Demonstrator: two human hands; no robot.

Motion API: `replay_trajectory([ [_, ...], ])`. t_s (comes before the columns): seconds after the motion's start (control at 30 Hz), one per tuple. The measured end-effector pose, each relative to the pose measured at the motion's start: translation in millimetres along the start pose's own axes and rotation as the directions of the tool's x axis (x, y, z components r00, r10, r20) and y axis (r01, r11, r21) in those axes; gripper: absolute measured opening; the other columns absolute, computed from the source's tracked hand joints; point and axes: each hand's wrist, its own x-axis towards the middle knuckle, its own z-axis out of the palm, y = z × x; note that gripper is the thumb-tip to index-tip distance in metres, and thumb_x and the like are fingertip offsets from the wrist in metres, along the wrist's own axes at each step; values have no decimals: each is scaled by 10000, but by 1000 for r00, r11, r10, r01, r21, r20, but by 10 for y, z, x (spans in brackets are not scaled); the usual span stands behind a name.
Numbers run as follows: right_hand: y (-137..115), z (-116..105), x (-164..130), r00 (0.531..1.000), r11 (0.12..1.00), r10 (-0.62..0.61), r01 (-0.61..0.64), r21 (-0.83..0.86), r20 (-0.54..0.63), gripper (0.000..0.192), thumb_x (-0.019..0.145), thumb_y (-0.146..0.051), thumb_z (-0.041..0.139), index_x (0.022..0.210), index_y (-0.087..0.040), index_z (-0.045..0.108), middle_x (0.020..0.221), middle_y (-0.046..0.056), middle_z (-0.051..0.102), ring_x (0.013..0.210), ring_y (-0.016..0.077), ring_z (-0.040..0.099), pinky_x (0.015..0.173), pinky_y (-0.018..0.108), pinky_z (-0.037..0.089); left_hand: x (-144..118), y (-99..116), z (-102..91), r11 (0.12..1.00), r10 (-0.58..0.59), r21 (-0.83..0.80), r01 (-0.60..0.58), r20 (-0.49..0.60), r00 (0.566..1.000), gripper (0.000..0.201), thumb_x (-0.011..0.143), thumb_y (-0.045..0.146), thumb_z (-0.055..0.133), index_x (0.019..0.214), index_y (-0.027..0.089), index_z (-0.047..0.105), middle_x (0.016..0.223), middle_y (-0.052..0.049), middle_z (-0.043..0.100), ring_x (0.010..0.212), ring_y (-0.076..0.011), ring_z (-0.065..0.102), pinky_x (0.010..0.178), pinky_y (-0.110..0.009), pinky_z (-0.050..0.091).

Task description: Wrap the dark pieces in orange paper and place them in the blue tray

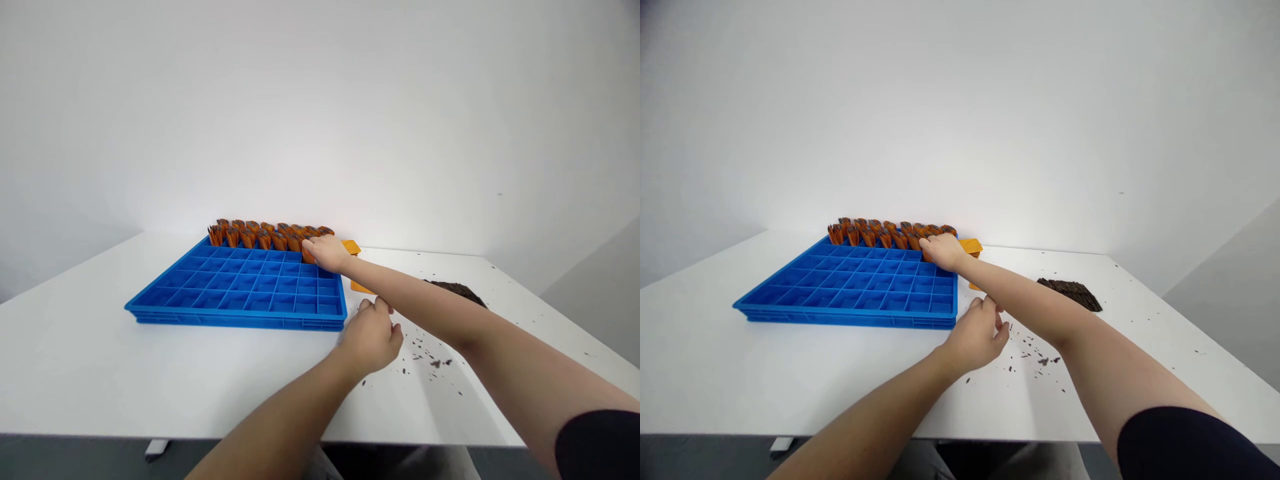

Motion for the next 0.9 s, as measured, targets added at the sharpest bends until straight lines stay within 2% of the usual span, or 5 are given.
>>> replay_trajectory([
  [0.37, 51, -63, 28, 996, 997, 75, -76, -8, -43, 188, 994, -235, 583, 1037, -166, 753, 1178, 160, 677, 1070, 306, 635, 800, 380, 440, 17, 12, -25, 999, -24, 30, 23, 26, 999, 282, 949, 359, 555, 1189, 213, 521, 1072, -132, 697, 1058, -322, 631, 782, -414, 512],
  [0.5, 147, -151, -132, 969, 985, 174, -167, 53, -174, 331, 1021, -439, 604, 1205, -183, 705, 1227, 151, 655, 1069, 297, 619, 791, 374, 444, 17, 25, -43, 1000, 8, 21, -9, 34, 999, 260, 949, 328, 554, 1186, 225, 523, 989, -102, 712, 1095, -326, 624, 771, -404, 501],
  [0.6, 291, -252, -374, 929, 944, 318, -290, 157, -191, 347, 1072, -471, 511, 1248, -230, 689, 1226, 117, 657, 1017, 250, 628, 748, 336, 434, 22, 31, -45, 1000, 18, 17, -19, 43, 999, 227, 947, 313, 557, 1158, 234, 529, 948, -80, 718, 1107, -323, 620, 746, -393, 488],
  [0.73, 487, -301, -893, 881, 871, 467, -443, 211, -78, 350, 1095, -450, 472, 1172, -239, 740, 1198, 105, 665, 994, 227, 637, 708, 311, 421, 41, 26, -28, 999, 44, 19, -45, 53, 998, 166, 941, 291, 565, 1101, 250, 540, 898, -59, 717, 1120, -318, 608, 740, -374, 476],
  [0.9, 533, -65, -1656, 897, 873, 437, -441, 208, 66, 318, 1076, -387, 527, 1086, -199, 784, 1187, 120, 671, 978, 227, 639, 753, 324, 429, 61, 1, -2, 996, 79, 41, -81, 43, 996, 95, 928, 239, 562, 1019, 254, 541, 857, -45, 709, 1095, -307, 601, 755, -370, 474],
])
